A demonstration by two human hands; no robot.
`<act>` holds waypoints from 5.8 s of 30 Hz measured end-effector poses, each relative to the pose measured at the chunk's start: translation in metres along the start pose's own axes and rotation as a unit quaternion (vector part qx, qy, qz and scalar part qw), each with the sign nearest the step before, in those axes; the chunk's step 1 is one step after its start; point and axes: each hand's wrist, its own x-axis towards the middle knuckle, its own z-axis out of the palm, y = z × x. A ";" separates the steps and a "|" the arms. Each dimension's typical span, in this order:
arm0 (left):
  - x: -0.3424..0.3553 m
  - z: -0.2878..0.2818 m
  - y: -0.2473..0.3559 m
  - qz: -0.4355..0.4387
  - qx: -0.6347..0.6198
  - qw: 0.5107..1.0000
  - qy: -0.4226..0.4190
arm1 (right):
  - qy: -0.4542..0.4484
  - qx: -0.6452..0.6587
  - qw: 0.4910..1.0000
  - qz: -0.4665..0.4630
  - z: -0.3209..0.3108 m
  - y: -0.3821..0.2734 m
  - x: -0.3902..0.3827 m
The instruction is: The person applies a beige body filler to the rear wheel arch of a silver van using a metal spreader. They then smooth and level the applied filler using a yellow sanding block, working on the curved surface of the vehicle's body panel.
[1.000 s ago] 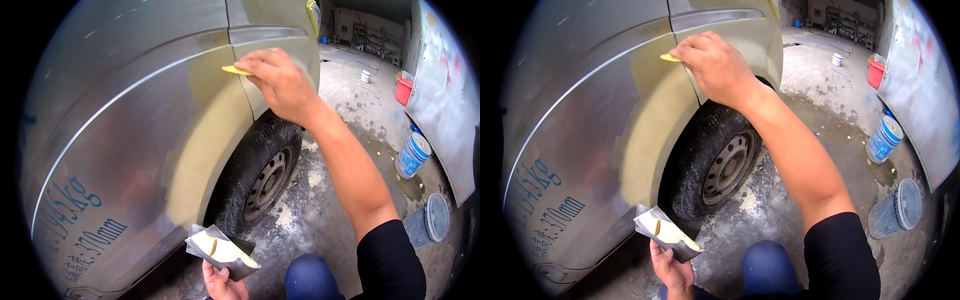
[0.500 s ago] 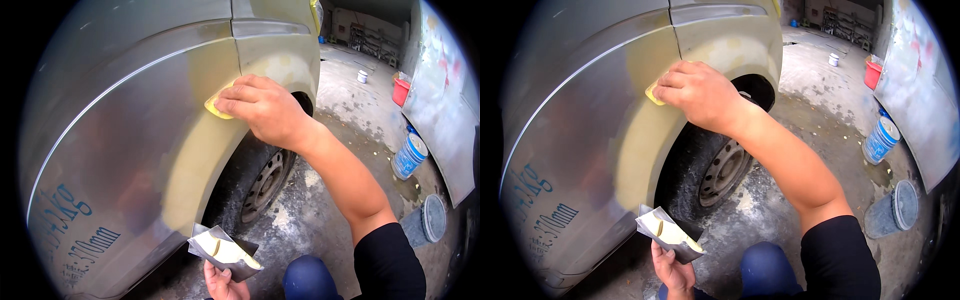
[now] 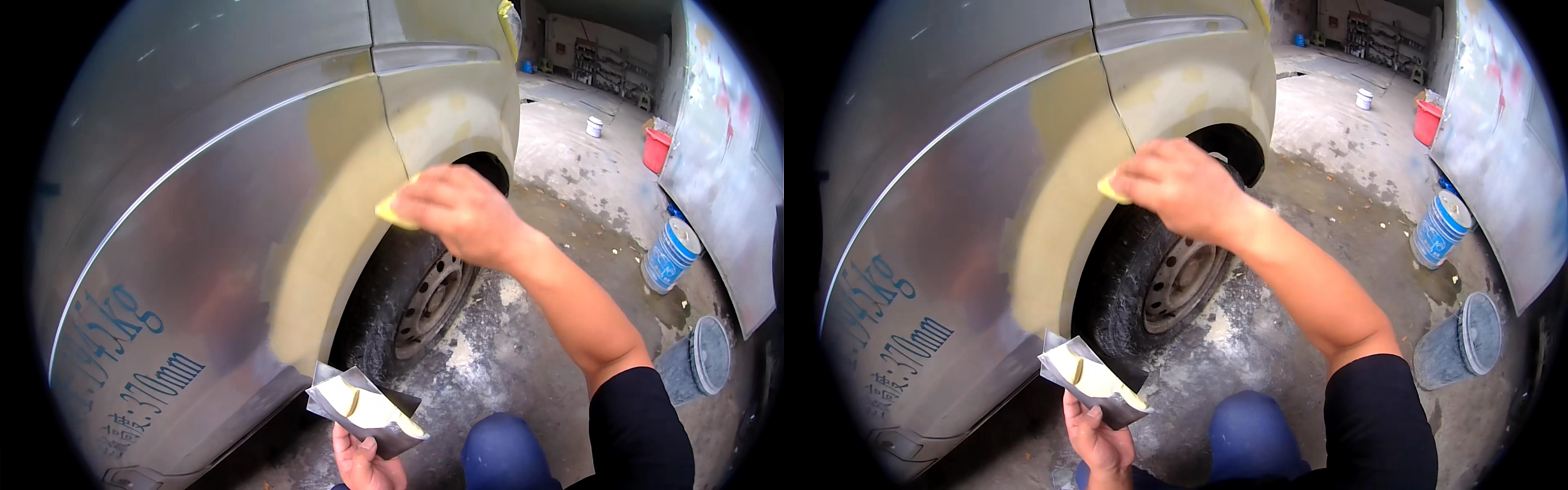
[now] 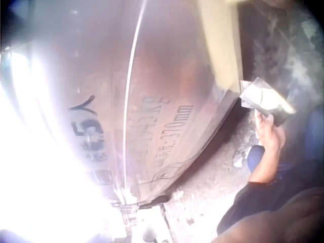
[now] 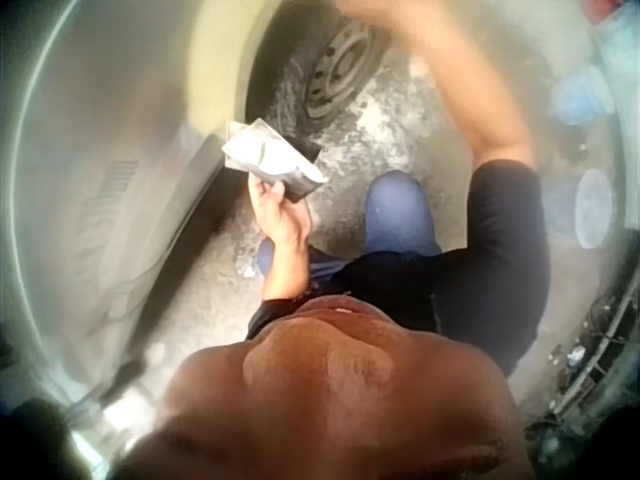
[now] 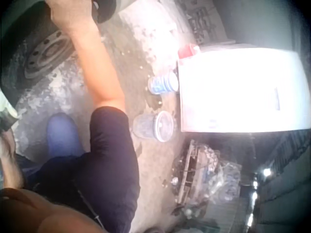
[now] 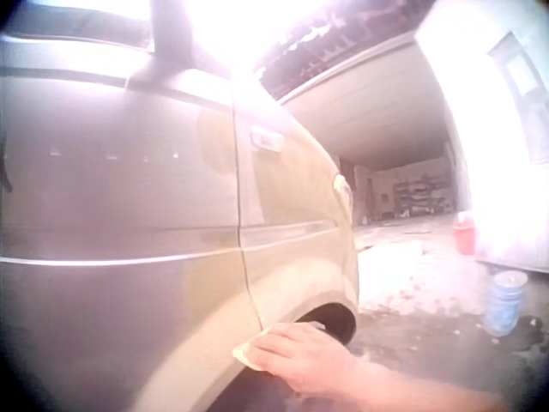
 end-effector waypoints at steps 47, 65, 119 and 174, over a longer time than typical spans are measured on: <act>0.025 0.045 -0.010 0.003 -0.053 0.999 -0.003 | 0.041 0.491 0.827 0.271 -0.033 -0.165 -0.115; 0.021 0.017 0.000 -0.071 -0.102 0.990 -0.070 | 0.180 0.620 0.554 0.526 -0.036 -0.075 -0.105; 0.010 0.010 -0.030 -0.333 -0.074 0.939 -0.031 | 0.093 0.444 0.671 0.587 -0.064 -0.155 -0.143; 0.007 -0.060 -0.052 -0.301 -0.056 0.943 -0.128 | 0.160 0.561 0.604 0.543 -0.036 -0.104 -0.149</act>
